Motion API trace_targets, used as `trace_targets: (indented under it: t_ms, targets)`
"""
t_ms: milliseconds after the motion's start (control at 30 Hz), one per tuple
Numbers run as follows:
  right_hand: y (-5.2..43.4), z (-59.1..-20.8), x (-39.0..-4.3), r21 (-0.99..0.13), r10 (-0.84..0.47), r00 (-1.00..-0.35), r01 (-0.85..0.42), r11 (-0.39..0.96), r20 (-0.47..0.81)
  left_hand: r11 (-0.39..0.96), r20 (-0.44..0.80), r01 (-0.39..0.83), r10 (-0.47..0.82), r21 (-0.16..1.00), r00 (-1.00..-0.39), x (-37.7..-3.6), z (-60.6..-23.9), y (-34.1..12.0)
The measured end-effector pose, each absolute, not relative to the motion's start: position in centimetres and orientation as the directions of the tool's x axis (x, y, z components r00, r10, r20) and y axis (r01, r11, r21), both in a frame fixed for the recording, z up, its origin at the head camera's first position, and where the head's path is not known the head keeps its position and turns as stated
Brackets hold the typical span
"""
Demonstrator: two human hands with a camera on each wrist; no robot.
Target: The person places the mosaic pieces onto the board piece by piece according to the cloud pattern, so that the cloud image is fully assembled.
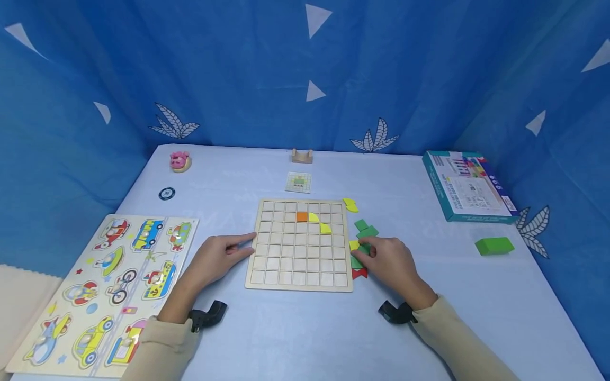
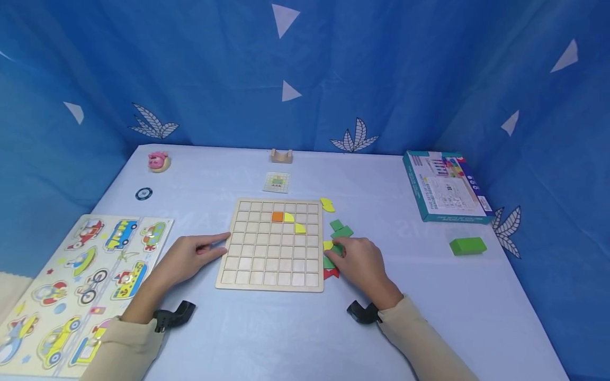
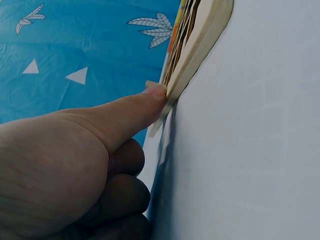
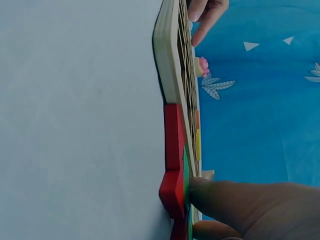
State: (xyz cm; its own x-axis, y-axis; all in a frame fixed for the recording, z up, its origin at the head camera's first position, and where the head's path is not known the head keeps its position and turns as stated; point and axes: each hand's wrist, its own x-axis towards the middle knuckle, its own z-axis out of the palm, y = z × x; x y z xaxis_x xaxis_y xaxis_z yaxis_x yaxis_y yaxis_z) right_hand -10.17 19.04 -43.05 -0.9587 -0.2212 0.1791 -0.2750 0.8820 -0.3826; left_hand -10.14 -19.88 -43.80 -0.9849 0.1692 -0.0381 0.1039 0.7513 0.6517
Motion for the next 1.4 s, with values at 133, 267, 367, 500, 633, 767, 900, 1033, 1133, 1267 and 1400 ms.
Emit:
trace_targets:
  t_ms: [133, 267, 367, 500, 633, 767, 900, 1033, 1133, 1267, 1400]
  targets:
    - [19.1, -43.2, -10.2, -0.404, -0.203, -0.963, -0.259, 0.877, 0.176, 0.75, -0.032, 0.109, 0.171, 0.653, -0.985, -10.13, -43.81, -19.89]
    - [19.13, -43.29, -10.25, -0.411, -0.197, -0.965, -0.252, 0.876, 0.172, 0.748, -0.031, 0.11, 0.172, 0.654, -0.985, -10.12, -43.78, -19.9]
    - [19.07, -43.29, -10.28, -0.406, -0.197, -0.966, -0.251, 0.879, 0.17, 0.749, -0.031, 0.108, 0.17, 0.654, -0.985, -10.1, -43.74, -19.92]
    - [18.92, -43.15, -10.21, -0.401, -0.192, -0.965, -0.249, 0.882, 0.176, 0.749, -0.025, 0.113, 0.17, 0.652, -0.985, -10.11, -43.64, -19.91]
    - [18.82, -43.16, -10.11, -0.398, -0.194, -0.962, -0.257, 0.881, 0.192, 0.748, -0.021, 0.117, 0.172, 0.653, -0.985, -10.12, -43.61, -19.88]
    - [18.79, -43.35, -10.03, -0.393, -0.196, -0.959, -0.264, 0.881, 0.206, 0.746, -0.026, 0.113, 0.173, 0.656, -0.985, -10.09, -43.67, -19.88]
    - [18.8, -43.44, -10.01, -0.394, -0.188, -0.956, -0.266, 0.88, 0.226, 0.745, -0.023, 0.117, 0.176, 0.657, -0.984, -10.06, -43.75, -19.9]
    - [18.84, -43.42, -10.08, -0.392, -0.183, -0.954, -0.267, 0.88, 0.238, 0.743, -0.02, 0.118, 0.175, 0.658, -0.984, -10.01, -43.87, -19.92]
    - [18.97, -43.27, -10.05, -0.391, -0.182, -0.953, -0.267, 0.881, 0.24, 0.743, -0.022, 0.116, 0.173, 0.659, -0.985, -10.0, -43.88, -19.9]
    - [19.13, -42.97, -9.9, -0.395, -0.176, -0.951, -0.267, 0.879, 0.253, 0.743, -0.023, 0.114, 0.171, 0.66, -0.985, -10.0, -43.85, -19.85]
    - [18.81, -42.64, -9.89, -0.423, -0.175, -0.95, -0.274, 0.864, 0.257, 0.744, -0.017, 0.117, 0.17, 0.658, -0.985, -10.01, -43.91, -19.89]
